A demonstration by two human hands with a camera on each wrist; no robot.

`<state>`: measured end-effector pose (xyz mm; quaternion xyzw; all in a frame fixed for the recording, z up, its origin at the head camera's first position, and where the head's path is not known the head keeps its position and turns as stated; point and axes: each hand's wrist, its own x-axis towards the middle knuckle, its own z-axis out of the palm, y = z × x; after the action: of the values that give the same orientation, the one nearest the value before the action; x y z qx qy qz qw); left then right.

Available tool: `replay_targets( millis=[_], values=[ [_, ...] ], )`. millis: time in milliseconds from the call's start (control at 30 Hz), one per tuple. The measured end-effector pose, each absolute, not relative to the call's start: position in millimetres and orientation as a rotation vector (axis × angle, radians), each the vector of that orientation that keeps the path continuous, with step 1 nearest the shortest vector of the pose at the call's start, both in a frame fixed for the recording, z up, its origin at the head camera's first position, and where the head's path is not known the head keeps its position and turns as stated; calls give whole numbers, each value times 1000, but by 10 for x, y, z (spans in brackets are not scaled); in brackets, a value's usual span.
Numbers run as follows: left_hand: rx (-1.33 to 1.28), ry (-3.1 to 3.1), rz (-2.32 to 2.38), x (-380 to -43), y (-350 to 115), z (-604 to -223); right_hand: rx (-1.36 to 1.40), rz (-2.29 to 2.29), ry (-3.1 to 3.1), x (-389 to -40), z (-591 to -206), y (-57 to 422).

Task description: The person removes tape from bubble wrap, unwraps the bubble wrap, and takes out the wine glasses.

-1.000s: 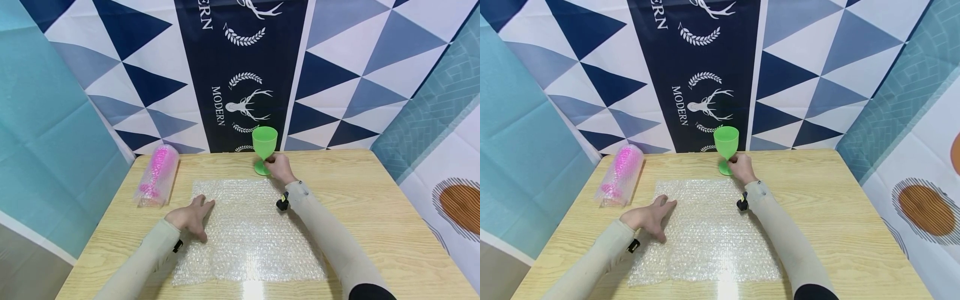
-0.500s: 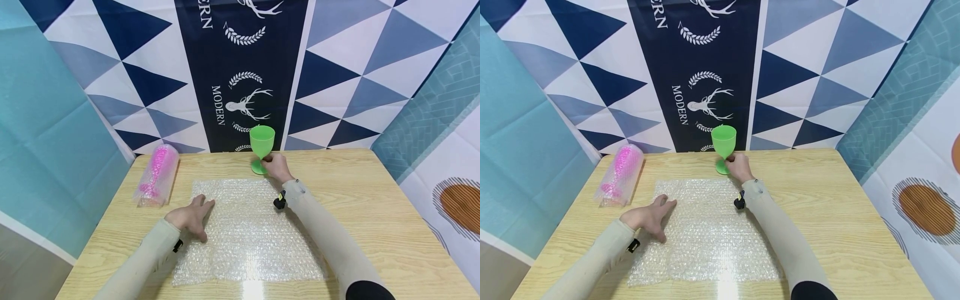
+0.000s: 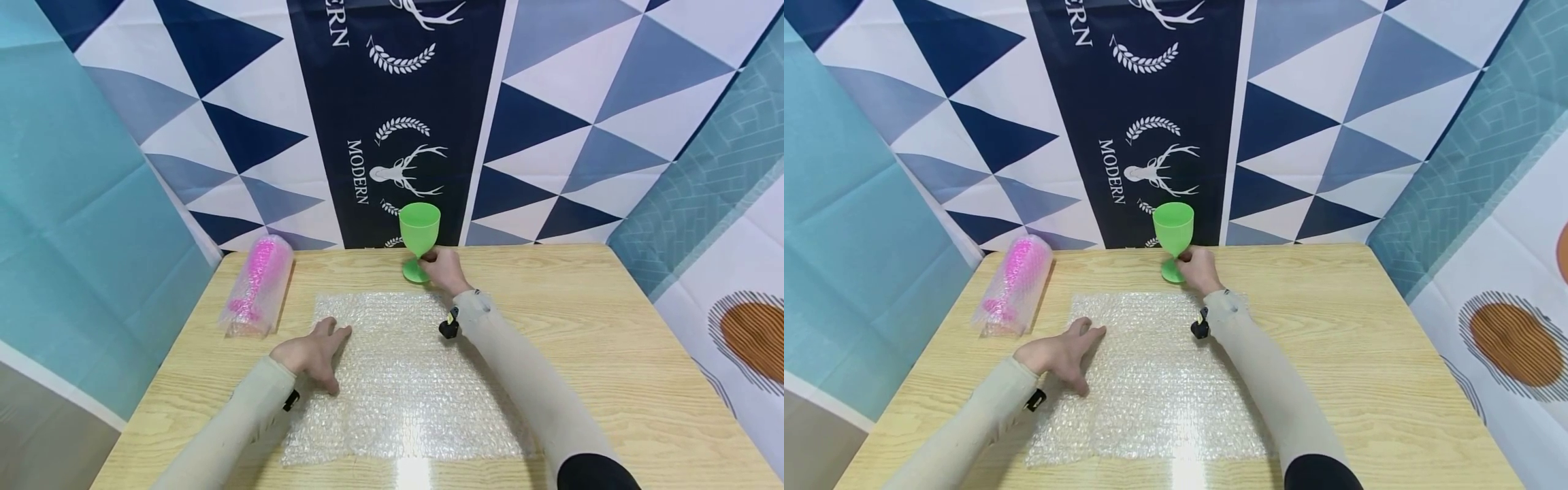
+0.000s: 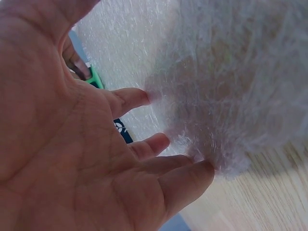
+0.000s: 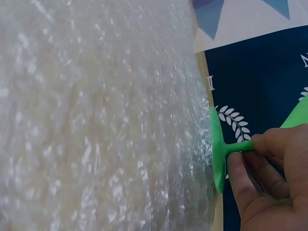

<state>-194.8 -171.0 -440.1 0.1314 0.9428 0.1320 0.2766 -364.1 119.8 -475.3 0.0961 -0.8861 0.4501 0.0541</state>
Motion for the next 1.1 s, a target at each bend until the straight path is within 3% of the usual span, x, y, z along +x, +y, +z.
replay_targets(
  millis=[1100],
  values=[
    [350,2535,356,-1925,-1703,-4371,250,1455,-2709,-3779,-4804,1018]
  ],
)
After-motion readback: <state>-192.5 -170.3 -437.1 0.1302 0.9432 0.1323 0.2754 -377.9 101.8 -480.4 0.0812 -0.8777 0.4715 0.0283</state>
